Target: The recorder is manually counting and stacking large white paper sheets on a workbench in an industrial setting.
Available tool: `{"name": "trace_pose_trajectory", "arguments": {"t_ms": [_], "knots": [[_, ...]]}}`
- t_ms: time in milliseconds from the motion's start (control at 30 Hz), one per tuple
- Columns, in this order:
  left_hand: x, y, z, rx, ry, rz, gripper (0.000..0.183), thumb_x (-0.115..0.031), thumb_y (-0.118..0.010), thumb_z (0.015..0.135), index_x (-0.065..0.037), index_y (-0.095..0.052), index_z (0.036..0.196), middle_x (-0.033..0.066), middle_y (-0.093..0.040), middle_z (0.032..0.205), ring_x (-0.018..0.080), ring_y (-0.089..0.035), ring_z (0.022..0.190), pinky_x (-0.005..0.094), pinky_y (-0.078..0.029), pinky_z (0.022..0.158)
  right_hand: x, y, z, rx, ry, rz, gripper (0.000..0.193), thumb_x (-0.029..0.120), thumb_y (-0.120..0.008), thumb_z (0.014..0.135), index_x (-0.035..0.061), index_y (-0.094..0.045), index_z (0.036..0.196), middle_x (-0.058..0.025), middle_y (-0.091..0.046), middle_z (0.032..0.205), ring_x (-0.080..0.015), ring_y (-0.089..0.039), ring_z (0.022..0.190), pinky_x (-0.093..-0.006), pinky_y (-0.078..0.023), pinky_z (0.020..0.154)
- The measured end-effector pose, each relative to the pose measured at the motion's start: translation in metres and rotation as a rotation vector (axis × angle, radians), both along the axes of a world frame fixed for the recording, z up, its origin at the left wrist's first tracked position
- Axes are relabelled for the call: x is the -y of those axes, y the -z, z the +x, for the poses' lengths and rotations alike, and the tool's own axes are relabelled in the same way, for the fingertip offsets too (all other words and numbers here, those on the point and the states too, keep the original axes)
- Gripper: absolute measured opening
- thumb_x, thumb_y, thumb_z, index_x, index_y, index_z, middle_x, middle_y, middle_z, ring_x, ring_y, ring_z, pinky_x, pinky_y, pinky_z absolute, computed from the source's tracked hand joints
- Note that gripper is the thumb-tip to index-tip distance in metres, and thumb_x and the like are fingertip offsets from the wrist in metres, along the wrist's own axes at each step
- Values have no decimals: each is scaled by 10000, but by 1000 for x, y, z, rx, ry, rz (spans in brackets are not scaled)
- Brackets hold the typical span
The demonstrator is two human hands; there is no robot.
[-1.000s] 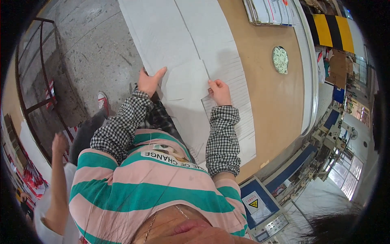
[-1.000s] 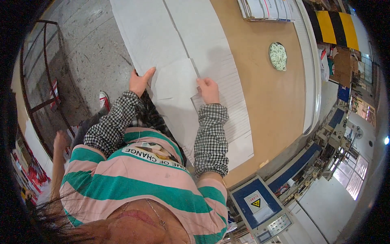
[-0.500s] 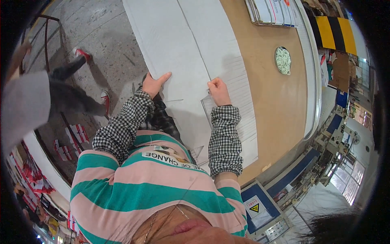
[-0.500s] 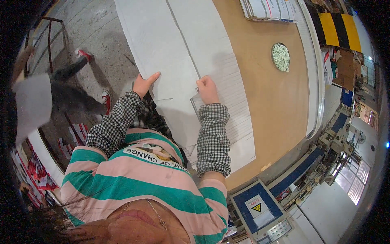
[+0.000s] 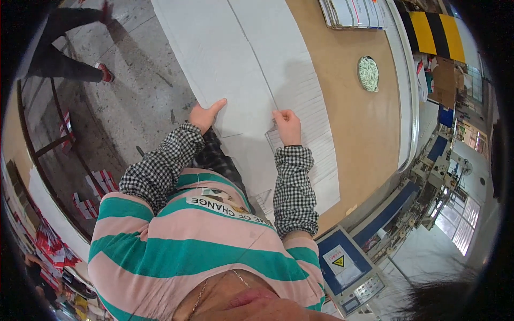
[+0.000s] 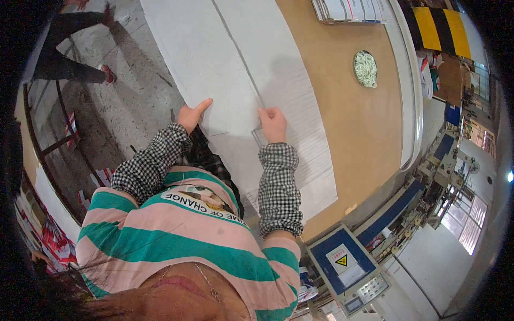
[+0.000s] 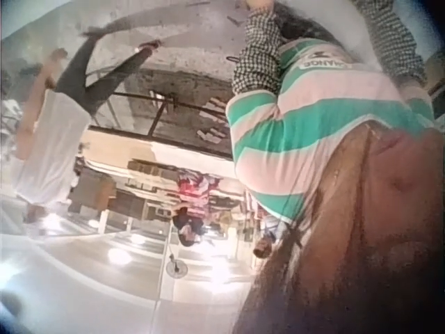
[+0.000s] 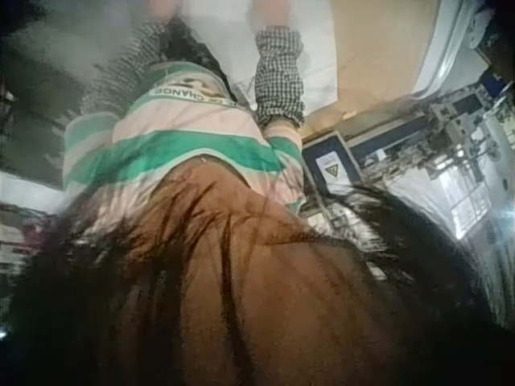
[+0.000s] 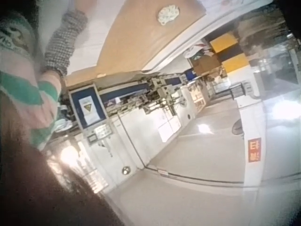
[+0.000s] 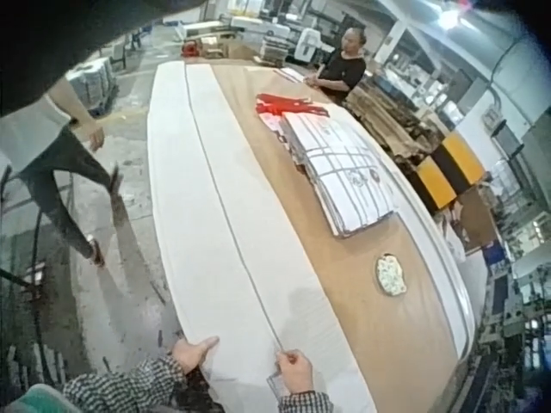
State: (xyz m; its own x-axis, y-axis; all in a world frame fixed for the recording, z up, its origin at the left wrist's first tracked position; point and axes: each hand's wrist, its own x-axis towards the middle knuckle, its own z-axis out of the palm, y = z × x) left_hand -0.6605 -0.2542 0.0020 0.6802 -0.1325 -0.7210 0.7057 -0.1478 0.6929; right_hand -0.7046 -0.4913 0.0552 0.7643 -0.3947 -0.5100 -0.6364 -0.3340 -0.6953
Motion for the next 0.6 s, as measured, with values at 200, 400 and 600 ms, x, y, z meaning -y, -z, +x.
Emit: {"name": "trace_pose_trajectory", "arguments": {"t_ms": [200,400,600], "knots": [[2,10,-8,86,-16,140,745,-490,-666,693,66,-491,1156,190,-550,1136,275,-533,1041,338,-415,876,13,-14,-36,-228,-140,-79,352,291,-657,737,-45,-598,822,-134,-619,783,-214,-579,735,-314,-457,675],[2,19,-10,85,25,214,688,-486,-674,689,74,-555,1070,199,-587,1068,297,-549,1014,346,-416,865,20,-15,-106,-360,-277,-82,370,312,-690,691,-24,-592,811,-142,-615,777,-235,-584,736,-324,-458,673],[-7,18,-13,219,-84,164,710,-506,-650,704,82,-548,1089,190,-577,1097,280,-540,1020,345,-390,888,30,-5,-142,-286,-338,-23,342,289,-684,717,-14,-560,818,-110,-575,709,-198,-548,665,-324,-443,626]]}}
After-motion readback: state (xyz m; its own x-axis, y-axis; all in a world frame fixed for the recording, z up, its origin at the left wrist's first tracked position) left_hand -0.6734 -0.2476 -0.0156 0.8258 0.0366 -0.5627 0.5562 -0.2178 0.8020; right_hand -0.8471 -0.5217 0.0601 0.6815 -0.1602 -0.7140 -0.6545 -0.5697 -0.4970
